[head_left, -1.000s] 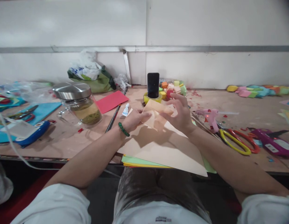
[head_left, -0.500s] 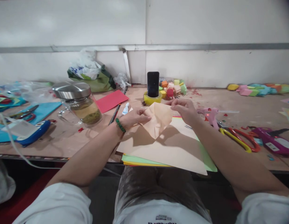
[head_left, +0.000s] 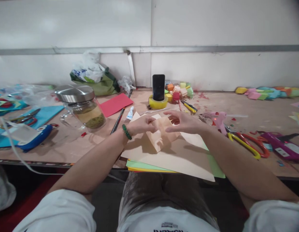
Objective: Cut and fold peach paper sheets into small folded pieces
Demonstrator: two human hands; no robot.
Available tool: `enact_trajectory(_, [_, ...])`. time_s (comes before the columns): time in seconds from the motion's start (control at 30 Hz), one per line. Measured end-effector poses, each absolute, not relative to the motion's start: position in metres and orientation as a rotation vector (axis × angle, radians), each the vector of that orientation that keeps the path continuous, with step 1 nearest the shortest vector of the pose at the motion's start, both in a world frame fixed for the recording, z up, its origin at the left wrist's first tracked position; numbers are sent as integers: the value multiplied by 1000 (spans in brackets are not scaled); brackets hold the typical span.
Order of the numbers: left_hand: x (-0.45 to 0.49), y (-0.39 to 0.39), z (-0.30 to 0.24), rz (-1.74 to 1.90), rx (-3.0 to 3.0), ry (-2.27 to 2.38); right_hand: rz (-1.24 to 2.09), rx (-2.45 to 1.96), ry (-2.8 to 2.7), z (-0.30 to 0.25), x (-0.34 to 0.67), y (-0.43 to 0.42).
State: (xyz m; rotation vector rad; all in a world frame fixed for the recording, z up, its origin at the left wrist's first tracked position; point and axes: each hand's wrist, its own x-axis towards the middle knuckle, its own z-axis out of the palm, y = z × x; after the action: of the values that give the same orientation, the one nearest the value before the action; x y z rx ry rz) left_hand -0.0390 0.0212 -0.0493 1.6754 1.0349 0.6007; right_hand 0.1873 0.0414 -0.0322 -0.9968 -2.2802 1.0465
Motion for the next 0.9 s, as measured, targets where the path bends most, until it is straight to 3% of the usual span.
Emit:
enact_trajectory(0.2, [-34, 16, -49, 645, 1690, 1011, 688, -1103, -2262, -41, 187, 45])
enact_trajectory(0.37, [-33, 16, -50, 792, 1509, 1035, 791, -964, -2150, -45, 186, 51])
enact_trajectory(0.9, [-35, 16, -49, 674, 1710, 1160, 968, -753, -2252, -43, 187, 50])
